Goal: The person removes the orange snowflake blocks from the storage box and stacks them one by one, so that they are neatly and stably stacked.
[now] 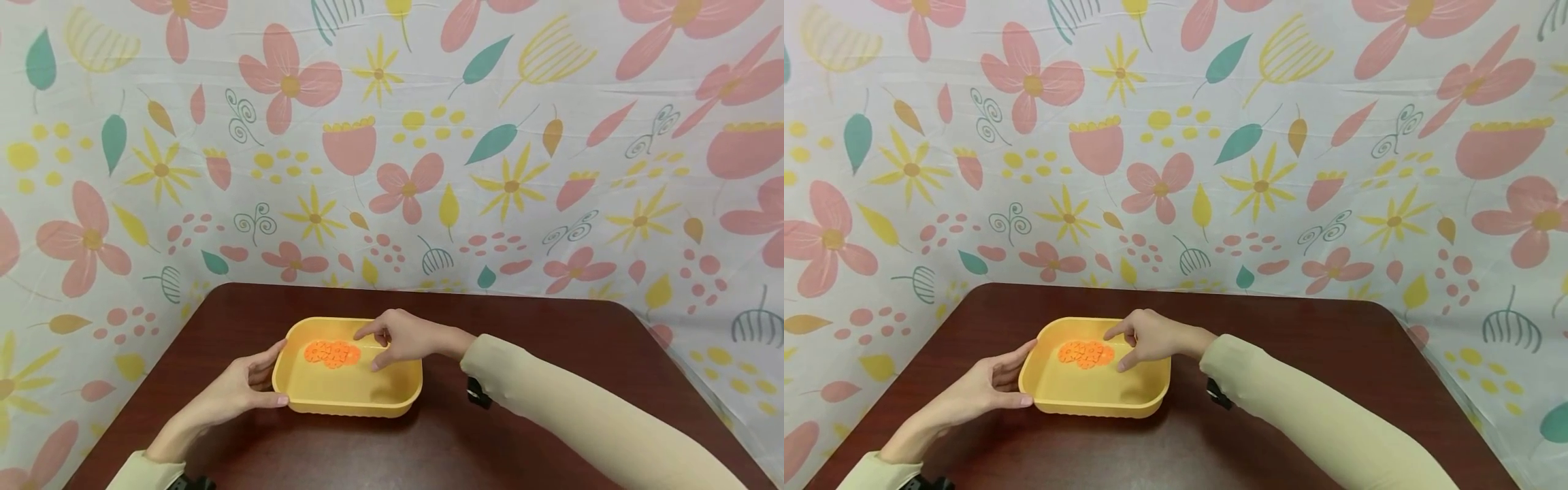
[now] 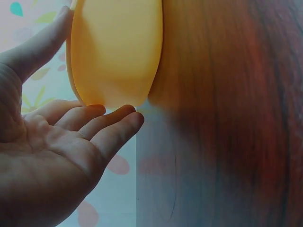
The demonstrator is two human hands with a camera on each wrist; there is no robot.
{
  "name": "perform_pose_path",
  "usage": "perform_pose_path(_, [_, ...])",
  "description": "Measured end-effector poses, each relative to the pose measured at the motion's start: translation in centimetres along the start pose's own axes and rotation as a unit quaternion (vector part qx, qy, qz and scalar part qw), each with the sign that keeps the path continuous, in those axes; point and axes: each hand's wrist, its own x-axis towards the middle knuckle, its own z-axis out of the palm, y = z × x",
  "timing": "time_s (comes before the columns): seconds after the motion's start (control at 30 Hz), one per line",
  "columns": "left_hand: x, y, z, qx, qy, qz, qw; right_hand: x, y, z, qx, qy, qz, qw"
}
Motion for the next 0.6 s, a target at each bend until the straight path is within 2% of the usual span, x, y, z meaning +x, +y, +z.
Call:
perform_pose_path(0.2, [0.0, 0.2, 0.0, 0.008, -0.003, 0.012, 0.9999, 1.8, 0.6, 0.8, 0.014, -0.008, 0.006, 1.000])
perform_pose_path(0.33, [0.1, 0.3, 0.0, 0.002, -0.001, 0.003, 1.0000, 2.7, 1.0, 1.4, 0.019, -0.023, 0.027, 0.999])
perform_pose_path(0.4, [0.1, 0.4, 0.1, 0.000, 0.004, -0.007, 1.0000, 3.2, 1.1, 1.7, 0.014, -0.030, 0.033, 0.999])
perform_pose_path(0.6, [-0.1, 0.6, 0.1, -0.008, -0.001, -0.004, 1.0000, 4.6, 1.4, 2.6, -0.009, -0.045, 0.048, 0.998])
